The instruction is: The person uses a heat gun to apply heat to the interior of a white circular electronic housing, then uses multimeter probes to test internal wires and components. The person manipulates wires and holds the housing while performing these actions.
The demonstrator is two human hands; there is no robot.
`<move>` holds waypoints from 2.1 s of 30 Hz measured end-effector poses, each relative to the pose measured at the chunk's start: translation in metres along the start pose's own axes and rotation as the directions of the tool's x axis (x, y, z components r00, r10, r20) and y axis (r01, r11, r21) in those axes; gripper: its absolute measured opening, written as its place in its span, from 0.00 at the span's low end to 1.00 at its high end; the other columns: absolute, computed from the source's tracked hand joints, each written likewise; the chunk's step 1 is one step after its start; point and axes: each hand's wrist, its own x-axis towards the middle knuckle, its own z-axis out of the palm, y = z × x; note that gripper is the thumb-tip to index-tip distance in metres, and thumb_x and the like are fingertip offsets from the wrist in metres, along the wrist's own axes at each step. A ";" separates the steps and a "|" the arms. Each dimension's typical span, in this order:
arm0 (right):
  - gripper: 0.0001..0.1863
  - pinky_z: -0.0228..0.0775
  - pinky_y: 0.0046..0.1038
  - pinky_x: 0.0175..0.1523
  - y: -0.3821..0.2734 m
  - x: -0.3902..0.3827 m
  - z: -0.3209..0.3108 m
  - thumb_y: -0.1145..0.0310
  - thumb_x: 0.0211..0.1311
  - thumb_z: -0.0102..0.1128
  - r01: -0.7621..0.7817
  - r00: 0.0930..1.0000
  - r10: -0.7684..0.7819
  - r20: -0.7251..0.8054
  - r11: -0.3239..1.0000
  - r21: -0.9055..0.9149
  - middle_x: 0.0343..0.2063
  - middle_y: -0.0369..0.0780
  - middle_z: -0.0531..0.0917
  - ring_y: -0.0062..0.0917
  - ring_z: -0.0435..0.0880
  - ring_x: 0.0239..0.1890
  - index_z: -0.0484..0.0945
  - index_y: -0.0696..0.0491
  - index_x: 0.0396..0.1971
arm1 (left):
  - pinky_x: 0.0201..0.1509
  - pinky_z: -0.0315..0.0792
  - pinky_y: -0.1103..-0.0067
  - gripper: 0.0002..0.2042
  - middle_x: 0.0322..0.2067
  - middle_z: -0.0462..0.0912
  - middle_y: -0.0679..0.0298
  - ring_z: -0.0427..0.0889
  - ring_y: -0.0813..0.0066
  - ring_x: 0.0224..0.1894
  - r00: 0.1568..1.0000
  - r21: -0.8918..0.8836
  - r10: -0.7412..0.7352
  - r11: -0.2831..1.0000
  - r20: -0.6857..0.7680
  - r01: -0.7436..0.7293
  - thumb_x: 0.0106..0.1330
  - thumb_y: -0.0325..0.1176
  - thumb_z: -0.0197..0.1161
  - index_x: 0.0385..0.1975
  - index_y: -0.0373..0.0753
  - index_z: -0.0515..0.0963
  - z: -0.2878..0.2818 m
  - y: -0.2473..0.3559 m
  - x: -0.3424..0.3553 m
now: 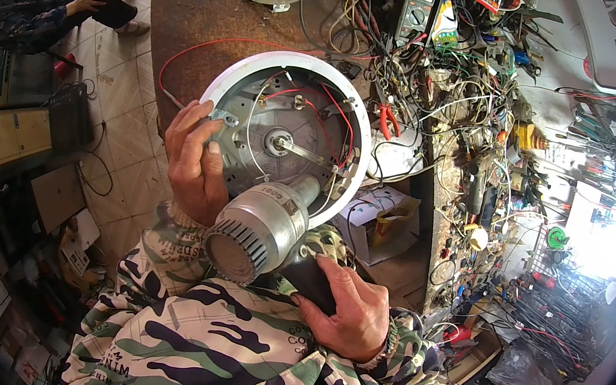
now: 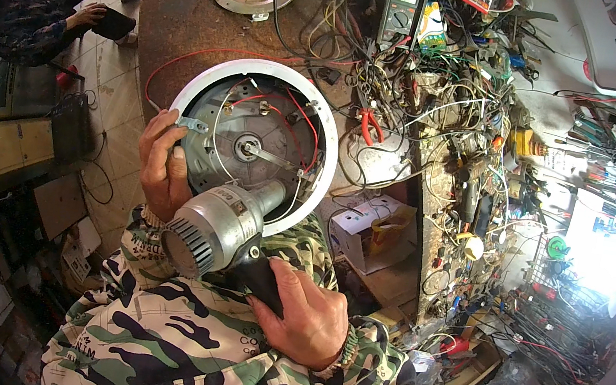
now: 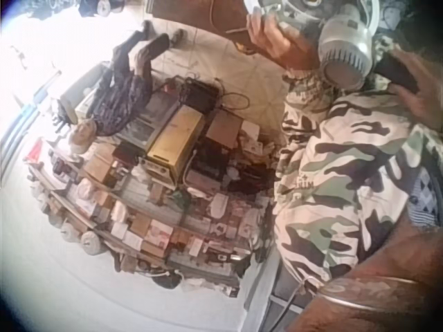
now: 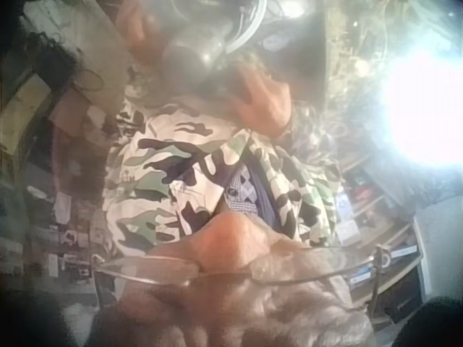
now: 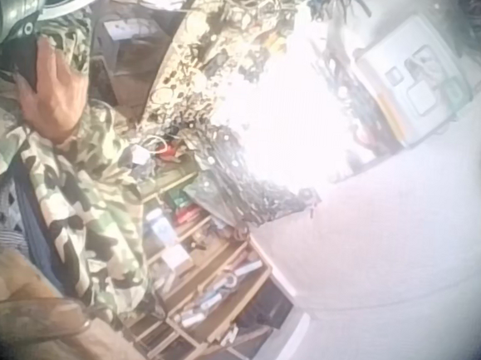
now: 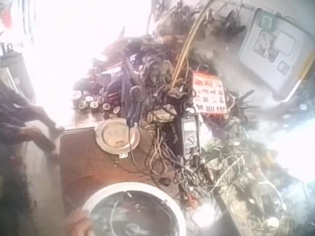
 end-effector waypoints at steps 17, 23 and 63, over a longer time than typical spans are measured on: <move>0.33 0.82 0.34 0.35 0.003 0.000 -0.003 0.67 0.49 0.82 0.006 1.000 -0.006 0.009 1.000 0.000 0.34 0.48 0.87 0.41 0.90 0.30 0.79 0.62 0.56 | 0.71 0.65 0.54 0.16 0.59 0.80 0.47 0.74 0.43 0.66 1.000 0.004 0.003 1.000 -0.007 -0.003 0.78 0.34 0.48 0.49 0.29 0.80 0.000 0.000 0.001; 0.33 0.82 0.34 0.35 0.003 -0.001 -0.003 0.67 0.49 0.82 0.007 1.000 -0.007 0.003 1.000 0.004 0.33 0.48 0.87 0.41 0.90 0.30 0.79 0.62 0.55 | 0.71 0.66 0.54 0.15 0.58 0.81 0.46 0.74 0.42 0.65 1.000 -0.001 0.005 1.000 -0.022 -0.005 0.76 0.32 0.49 0.48 0.29 0.80 0.001 0.001 0.002; 0.33 0.80 0.34 0.29 0.009 -0.002 -0.004 0.66 0.51 0.81 0.062 0.998 -0.062 -0.024 0.998 0.001 0.35 0.46 0.87 0.40 0.88 0.27 0.78 0.60 0.57 | 0.72 0.65 0.54 0.15 0.59 0.80 0.45 0.74 0.42 0.67 1.000 -0.004 0.013 1.000 -0.003 -0.013 0.75 0.31 0.48 0.49 0.28 0.80 -0.002 -0.001 0.002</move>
